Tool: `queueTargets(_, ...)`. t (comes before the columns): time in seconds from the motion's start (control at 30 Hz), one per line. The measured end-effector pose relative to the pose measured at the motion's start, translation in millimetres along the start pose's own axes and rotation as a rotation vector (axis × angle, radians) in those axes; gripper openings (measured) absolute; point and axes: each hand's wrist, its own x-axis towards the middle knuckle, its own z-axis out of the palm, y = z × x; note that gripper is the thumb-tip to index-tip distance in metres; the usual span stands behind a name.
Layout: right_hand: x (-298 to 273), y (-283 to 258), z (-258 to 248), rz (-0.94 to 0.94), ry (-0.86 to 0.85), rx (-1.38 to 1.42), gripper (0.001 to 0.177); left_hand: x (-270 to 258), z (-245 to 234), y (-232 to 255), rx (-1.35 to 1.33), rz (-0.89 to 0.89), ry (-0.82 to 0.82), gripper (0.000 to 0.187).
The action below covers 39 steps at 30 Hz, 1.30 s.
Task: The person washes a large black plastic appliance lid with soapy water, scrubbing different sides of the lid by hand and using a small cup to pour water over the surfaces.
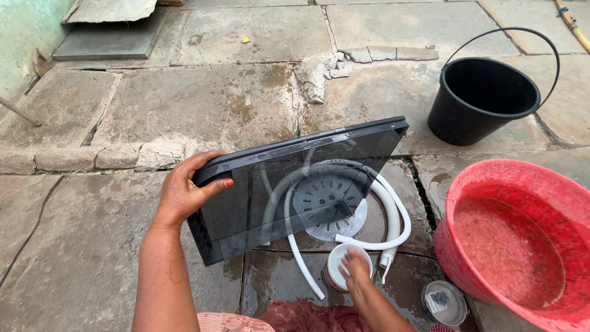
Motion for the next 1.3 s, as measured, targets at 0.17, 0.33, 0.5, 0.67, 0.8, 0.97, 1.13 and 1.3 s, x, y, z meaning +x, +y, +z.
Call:
queueTargets(0.17, 39, 3, -18, 0.183, 0.125, -0.155, 0.021, -3, 0, -27, -0.095, -0.118, 0.034, 0.061)
queueTargets(0.33, 15, -9, 13, 0.326, 0.041, 0.013, 0.019, -4, -5, -55, -0.141, -0.116, 0.024, 0.058)
queueTargets(0.5, -105, -111, 141, 0.387, -1.323, 0.349, 0.046, 1, -11, -63, -0.198, -0.141, -0.050, 0.057)
queueTargets(0.67, -247, -151, 290, -0.690, -1.263, -0.203, 0.042, 1, -4, -35, -0.125, -0.233, -0.047, 0.063)
queueTargets(0.8, -280, -146, 269, -1.982, -0.946, -0.734, 0.011, 4, 5, -17, -0.034, -0.077, -0.028, 0.061)
queueTargets(0.97, -206, -200, 206, -2.198, -0.561, -0.901, 0.042, -1, 2, -6, -0.141, -0.073, -0.064, 0.064)
queueTargets(1.13, -118, -286, 125, -2.033, 0.066, -1.138, 0.063, -3, -2, -16, -0.108, -0.145, -0.035, 0.063)
queueTargets(1.3, -122, -287, 140, -2.065, 0.135, -1.191, 0.062, 3, 0, -15, -0.132, -0.179, -0.055, 0.062)
